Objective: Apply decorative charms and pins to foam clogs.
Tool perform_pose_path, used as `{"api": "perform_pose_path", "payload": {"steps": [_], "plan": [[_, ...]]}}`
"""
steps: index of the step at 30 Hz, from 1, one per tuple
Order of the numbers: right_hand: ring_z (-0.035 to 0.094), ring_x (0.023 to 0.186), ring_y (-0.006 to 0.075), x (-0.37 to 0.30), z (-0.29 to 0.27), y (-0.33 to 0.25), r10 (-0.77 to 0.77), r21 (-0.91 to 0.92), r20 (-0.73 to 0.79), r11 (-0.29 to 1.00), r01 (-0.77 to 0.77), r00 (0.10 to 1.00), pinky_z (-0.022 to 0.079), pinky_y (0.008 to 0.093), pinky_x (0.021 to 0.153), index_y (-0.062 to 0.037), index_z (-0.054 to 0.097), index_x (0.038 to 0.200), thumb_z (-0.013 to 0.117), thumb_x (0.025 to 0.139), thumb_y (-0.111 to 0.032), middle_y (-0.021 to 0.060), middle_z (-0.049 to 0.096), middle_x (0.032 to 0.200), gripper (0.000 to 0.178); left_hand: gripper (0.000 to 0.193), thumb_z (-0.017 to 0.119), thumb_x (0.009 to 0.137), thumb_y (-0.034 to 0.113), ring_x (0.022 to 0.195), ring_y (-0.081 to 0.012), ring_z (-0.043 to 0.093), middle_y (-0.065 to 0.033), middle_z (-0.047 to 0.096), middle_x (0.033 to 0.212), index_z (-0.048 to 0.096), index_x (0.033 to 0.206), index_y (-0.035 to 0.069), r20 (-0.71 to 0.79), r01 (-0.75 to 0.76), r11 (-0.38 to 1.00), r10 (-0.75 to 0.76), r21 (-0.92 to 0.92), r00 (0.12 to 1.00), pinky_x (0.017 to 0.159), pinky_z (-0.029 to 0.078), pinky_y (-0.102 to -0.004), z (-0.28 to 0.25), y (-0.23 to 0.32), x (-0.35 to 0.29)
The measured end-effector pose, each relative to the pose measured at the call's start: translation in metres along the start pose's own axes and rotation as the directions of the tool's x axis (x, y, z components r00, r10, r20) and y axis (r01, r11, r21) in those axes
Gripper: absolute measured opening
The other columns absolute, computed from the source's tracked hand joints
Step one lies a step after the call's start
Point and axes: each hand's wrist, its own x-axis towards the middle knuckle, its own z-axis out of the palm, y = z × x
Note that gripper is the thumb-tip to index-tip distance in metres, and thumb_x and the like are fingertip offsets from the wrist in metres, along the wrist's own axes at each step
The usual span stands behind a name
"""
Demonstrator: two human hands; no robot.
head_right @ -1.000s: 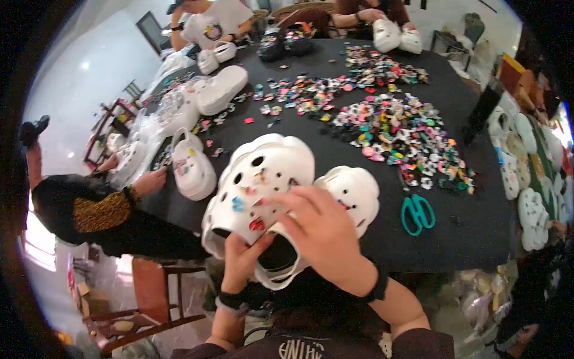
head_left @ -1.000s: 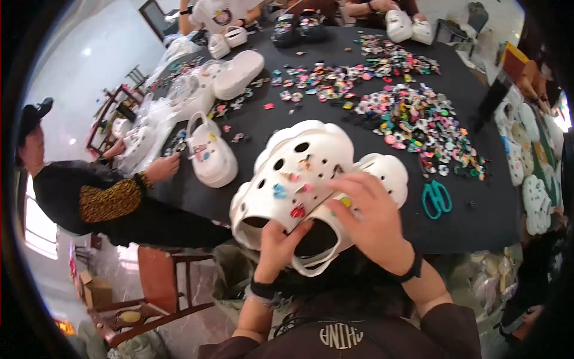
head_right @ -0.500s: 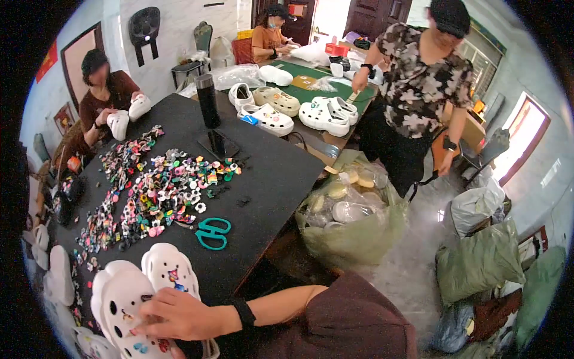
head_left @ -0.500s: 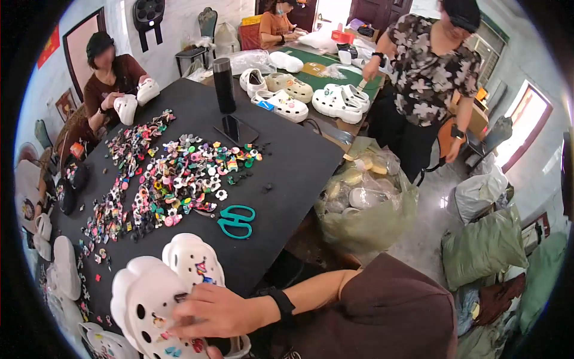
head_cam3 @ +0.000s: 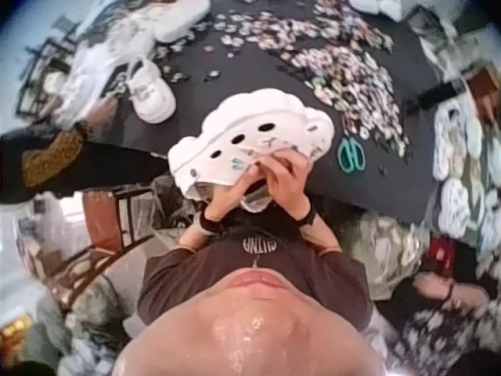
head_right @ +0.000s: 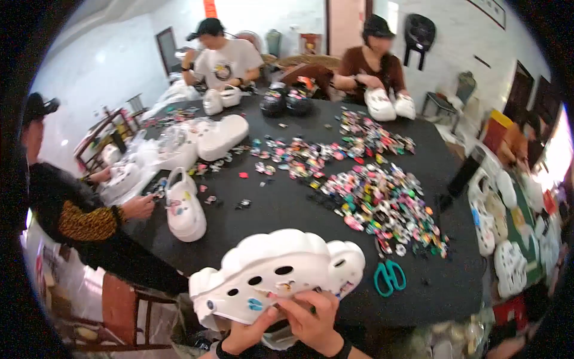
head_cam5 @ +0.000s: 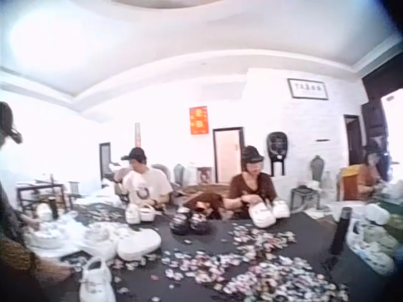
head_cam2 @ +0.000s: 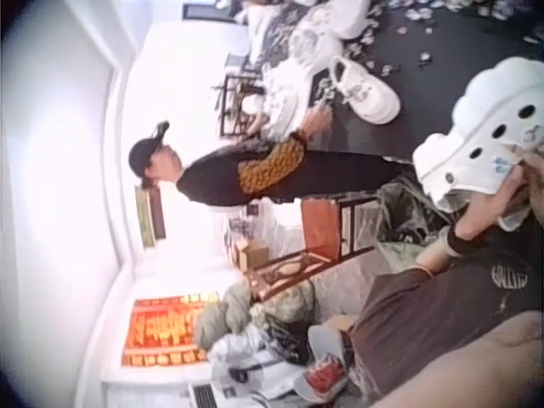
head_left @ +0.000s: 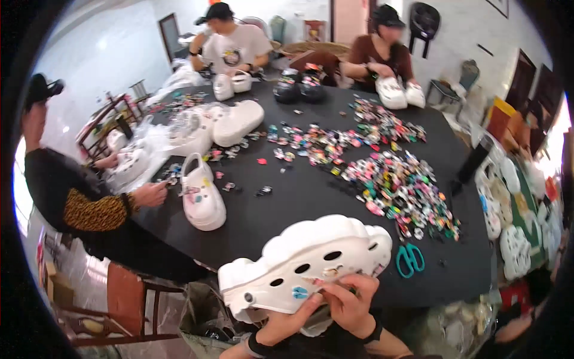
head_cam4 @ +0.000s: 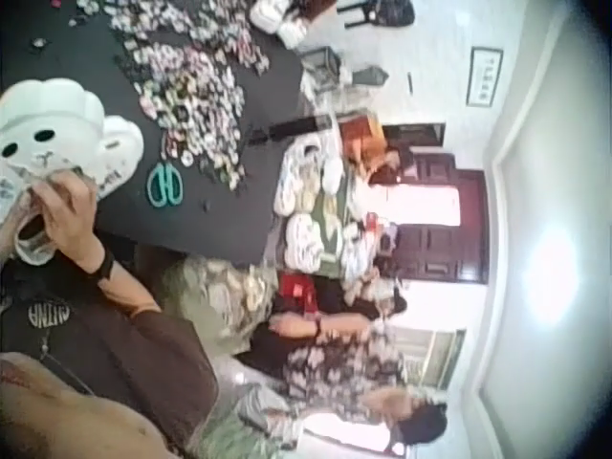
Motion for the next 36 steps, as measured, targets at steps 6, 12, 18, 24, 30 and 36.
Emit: {"api": "perform_pose_path", "payload": {"steps": [6, 12, 18, 24, 30, 36], "plan": [[0.042, 0.086, 0.0219, -0.013, 0.004, 0.006, 0.062, -0.023, 0.018, 0.998, -0.061, 0.998, 0.036, 0.032, 0.074, -0.0181, 0.066, 0.095, 0.072, 0.067, -0.005, 0.0037, 0.044, 0.095, 0.032, 0.028, 0.063, 0.085, 0.011, 0.092, -0.0153, 0.058, -0.0067, 0.062, 0.104, 0.058, 0.111, 0.001, -0.014, 0.046, 0.994, -0.048, -0.096, 0.999, 0.079, 0.047, -0.0268, 0.002, 0.006, 0.003], [0.04, 0.088, 0.0201, -0.017, -0.006, 0.01, -0.084, -0.075, -0.028, 0.994, 0.081, 0.996, 0.034, 0.0334, 0.078, -0.0251, 0.067, 0.091, 0.071, 0.065, -0.003, -0.0004, 0.042, 0.096, 0.034, 0.036, 0.066, 0.084, 0.02, 0.098, -0.0153, 0.056, -0.0074, 0.06, 0.109, 0.057, 0.113, 0.002, 0.049, 0.161, 0.978, -0.156, -0.134, 0.987, 0.083, 0.046, -0.0287, 0.001, 0.01, -0.005], [0.04, 0.09, 0.0189, -0.006, 0.001, 0.01, -0.121, -0.061, 0.061, 0.99, 0.125, 0.991, 0.034, 0.0336, 0.08, -0.0266, 0.067, 0.089, 0.071, 0.068, -0.007, -0.0015, 0.043, 0.097, 0.029, 0.032, 0.062, 0.087, 0.021, 0.094, -0.0145, 0.056, -0.0049, 0.059, 0.105, 0.056, 0.111, 0.002, -0.107, 0.176, 0.952, -0.208, -0.249, 0.972, 0.078, 0.046, -0.0271, -0.001, -0.014, -0.008], [0.044, 0.089, 0.0199, 0.013, 0.021, 0.004, -0.127, -0.094, 0.067, 0.987, 0.133, 0.99, 0.037, 0.033, 0.077, -0.0216, 0.065, 0.091, 0.072, 0.068, -0.011, -0.0014, 0.048, 0.095, 0.026, 0.033, 0.059, 0.088, 0.014, 0.098, -0.0137, 0.054, -0.0054, 0.057, 0.108, 0.05, 0.117, 0.002, -0.187, 0.087, 0.869, -0.201, -0.487, 0.962, 0.086, 0.042, -0.0287, -0.009, -0.038, 0.007], [0.049, 0.086, 0.0179, 0.029, 0.031, 0.006, -0.08, -0.019, 0.16, 0.996, 0.085, 0.984, 0.038, 0.0317, 0.073, -0.0135, 0.062, 0.093, 0.069, 0.072, -0.014, -0.0003, 0.053, 0.097, 0.022, 0.031, 0.057, 0.088, 0.01, 0.098, -0.0133, 0.053, -0.0042, 0.057, 0.108, 0.051, 0.117, 0.002, -0.249, 0.032, 0.89, -0.162, -0.454, 0.955, 0.085, 0.043, -0.0281, -0.012, -0.023, 0.016], [0.051, 0.081, 0.0226, 0.03, 0.035, 0.011, -0.029, 0.06, 0.161, 0.998, 0.02, 0.987, 0.041, 0.0321, 0.07, -0.0095, 0.061, 0.094, 0.069, 0.07, -0.009, 0.0031, 0.054, 0.094, 0.026, 0.038, 0.055, 0.087, 0.007, 0.109, -0.0162, 0.05, -0.0073, 0.053, 0.119, 0.045, 0.123, 0.0, -0.222, 0.01, 0.869, -0.137, -0.495, 0.965, 0.094, 0.039, -0.0306, -0.009, -0.017, 0.019]]}}
